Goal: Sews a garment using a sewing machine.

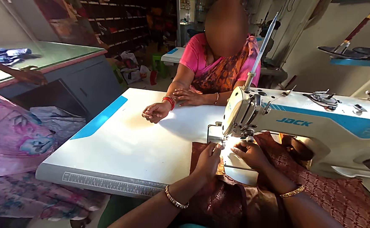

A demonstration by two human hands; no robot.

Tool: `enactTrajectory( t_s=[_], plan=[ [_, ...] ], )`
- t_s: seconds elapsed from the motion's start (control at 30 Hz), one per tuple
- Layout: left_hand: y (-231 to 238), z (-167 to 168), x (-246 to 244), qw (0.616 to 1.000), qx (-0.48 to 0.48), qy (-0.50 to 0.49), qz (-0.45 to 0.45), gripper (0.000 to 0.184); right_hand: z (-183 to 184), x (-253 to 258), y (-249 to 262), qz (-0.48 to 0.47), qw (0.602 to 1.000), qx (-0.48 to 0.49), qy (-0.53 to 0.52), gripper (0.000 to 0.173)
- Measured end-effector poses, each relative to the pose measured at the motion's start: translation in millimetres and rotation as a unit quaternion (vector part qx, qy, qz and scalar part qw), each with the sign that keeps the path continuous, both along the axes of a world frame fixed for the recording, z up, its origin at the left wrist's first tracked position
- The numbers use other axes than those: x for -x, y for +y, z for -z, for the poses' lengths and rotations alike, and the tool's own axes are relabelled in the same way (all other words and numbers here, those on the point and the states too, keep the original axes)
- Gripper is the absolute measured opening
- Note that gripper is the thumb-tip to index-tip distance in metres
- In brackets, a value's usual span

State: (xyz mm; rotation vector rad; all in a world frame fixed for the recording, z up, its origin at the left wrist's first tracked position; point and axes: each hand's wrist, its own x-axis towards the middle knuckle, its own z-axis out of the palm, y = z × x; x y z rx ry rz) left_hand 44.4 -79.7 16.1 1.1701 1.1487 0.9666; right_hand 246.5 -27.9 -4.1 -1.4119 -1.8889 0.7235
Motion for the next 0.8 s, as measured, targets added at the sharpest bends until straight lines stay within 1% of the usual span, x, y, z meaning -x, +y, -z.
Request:
enactTrajectory(
  t_s=[0.1,0.13,0.2,0.23,0.27,0.37,0.4,0.5,0.57,0.63,0.7,0.77,0.8],
  plan=[
    [4.4,-19.3,-0.5,0.999,0.007,0.010,0.036,0.044,5.7,-2.6,2.3,-0.004,1.000,-0.003,0.018,0.009],
    [5.5,-25.3,-2.8,0.998,-0.003,0.035,0.046,0.045,6.1,-3.1,2.4,-0.002,1.000,-0.005,0.023,0.009],
    [6.7,-36.4,-6.9,0.992,-0.034,0.103,0.062,0.054,3.7,-2.8,0.3,0.007,1.000,-0.007,0.017,0.008],
    [7.7,-38.0,-10.7,0.988,-0.055,0.134,0.054,0.056,3.2,-2.4,-0.4,0.016,1.000,-0.008,0.007,0.009],
    [9.2,-37.6,-14.7,0.983,-0.081,0.159,0.036,0.052,3.0,-2.6,-0.3,0.021,1.000,-0.008,0.001,0.008],
    [12.7,-37.4,-21.9,0.969,-0.148,0.196,-0.016,0.028,6.8,-5.8,5.0,0.004,1.000,-0.005,0.009,0.008],
    [11.8,-38.4,-21.9,0.966,-0.165,0.195,-0.026,0.026,8.8,-6.7,5.9,-0.002,1.000,-0.006,0.022,0.007],
    [10.8,-32.0,-17.6,0.955,-0.249,0.148,-0.058,0.023,9.5,-6.9,4.7,-0.011,0.999,-0.003,0.046,0.008],
    [11.9,-23.5,-14.3,0.939,-0.326,0.078,-0.077,0.018,8.8,-6.3,3.6,-0.012,0.999,-0.001,0.043,0.008],
    [14.9,-18.9,-11.8,0.928,-0.367,0.000,-0.068,0.017,7.2,-4.6,3.8,-0.007,0.999,0.006,0.034,0.008],
    [16.5,-18.1,-12.8,0.931,-0.351,-0.086,-0.048,0.019,4.7,-3.4,3.8,0.002,1.000,0.018,0.023,0.009],
    [17.5,-18.0,-18.9,0.946,-0.271,-0.172,-0.045,0.023,5.0,-3.2,3.4,0.005,1.000,0.020,0.018,0.009],
    [17.3,-20.6,-21.2,0.957,-0.221,-0.181,-0.041,0.025,5.5,-3.5,3.2,0.005,1.000,0.018,0.020,0.009]
  ],
)
